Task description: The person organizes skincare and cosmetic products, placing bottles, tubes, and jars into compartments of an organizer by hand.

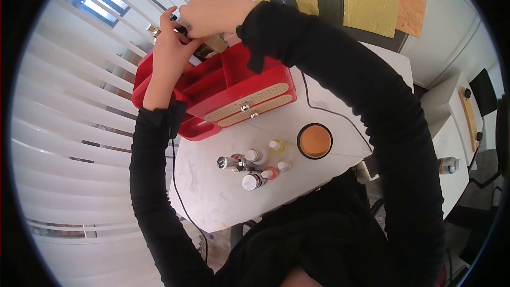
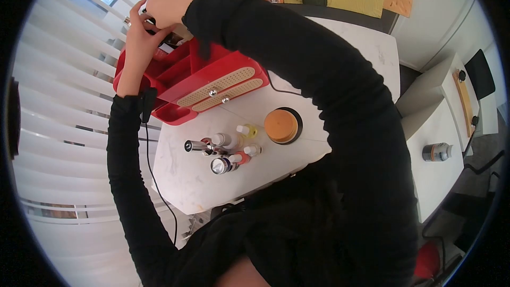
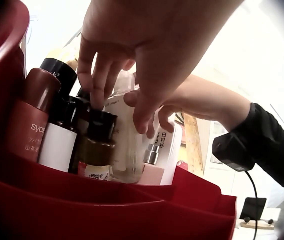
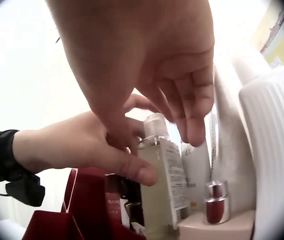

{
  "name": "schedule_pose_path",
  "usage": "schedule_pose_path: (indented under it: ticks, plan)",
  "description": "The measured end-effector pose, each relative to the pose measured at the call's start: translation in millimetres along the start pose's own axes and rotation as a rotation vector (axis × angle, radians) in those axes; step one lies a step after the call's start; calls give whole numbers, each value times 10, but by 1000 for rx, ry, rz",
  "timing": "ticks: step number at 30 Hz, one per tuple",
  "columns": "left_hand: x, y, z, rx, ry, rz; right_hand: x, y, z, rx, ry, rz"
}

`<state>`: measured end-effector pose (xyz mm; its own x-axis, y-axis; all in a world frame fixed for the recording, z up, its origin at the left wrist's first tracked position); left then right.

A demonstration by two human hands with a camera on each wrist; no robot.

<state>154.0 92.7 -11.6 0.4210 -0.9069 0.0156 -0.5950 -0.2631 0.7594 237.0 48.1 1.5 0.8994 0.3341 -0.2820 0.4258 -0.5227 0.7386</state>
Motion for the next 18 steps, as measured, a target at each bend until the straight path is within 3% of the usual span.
schedule_pose_path:
  ticks: [3, 5, 8, 9, 11, 18]
  plan:
    - [47, 147, 68, 120, -91, -28, 93, 24, 7, 12, -62, -88]
    - [2, 68, 114, -42, -90, -163, 164, -17, 16, 7, -112, -127]
    - [47, -8, 148, -128, -113, -227, 115, 26, 7, 104, -30, -113]
    - [29, -15, 147, -128, -111, -228, 105, -3, -10, 70, -16, -80]
    - [117, -21, 149, -47, -269, -213, 128, -55, -25, 35, -5, -47]
    - [37, -43, 11, -108, -284, -227, -25, 50, 117, 121, 108, -99]
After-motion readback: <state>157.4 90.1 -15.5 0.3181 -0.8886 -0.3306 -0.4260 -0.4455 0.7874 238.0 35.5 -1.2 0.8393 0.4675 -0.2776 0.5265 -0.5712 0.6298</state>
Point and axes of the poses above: each hand's wrist, its own z-axis away from the middle knuckle, its own y-axis out of the back of the hand, x = y × z, the point moved 8 cm from there along -z, towards the middle knuckle, and after that the axes turned 13 degrees about -z, right-handed, at the moved point
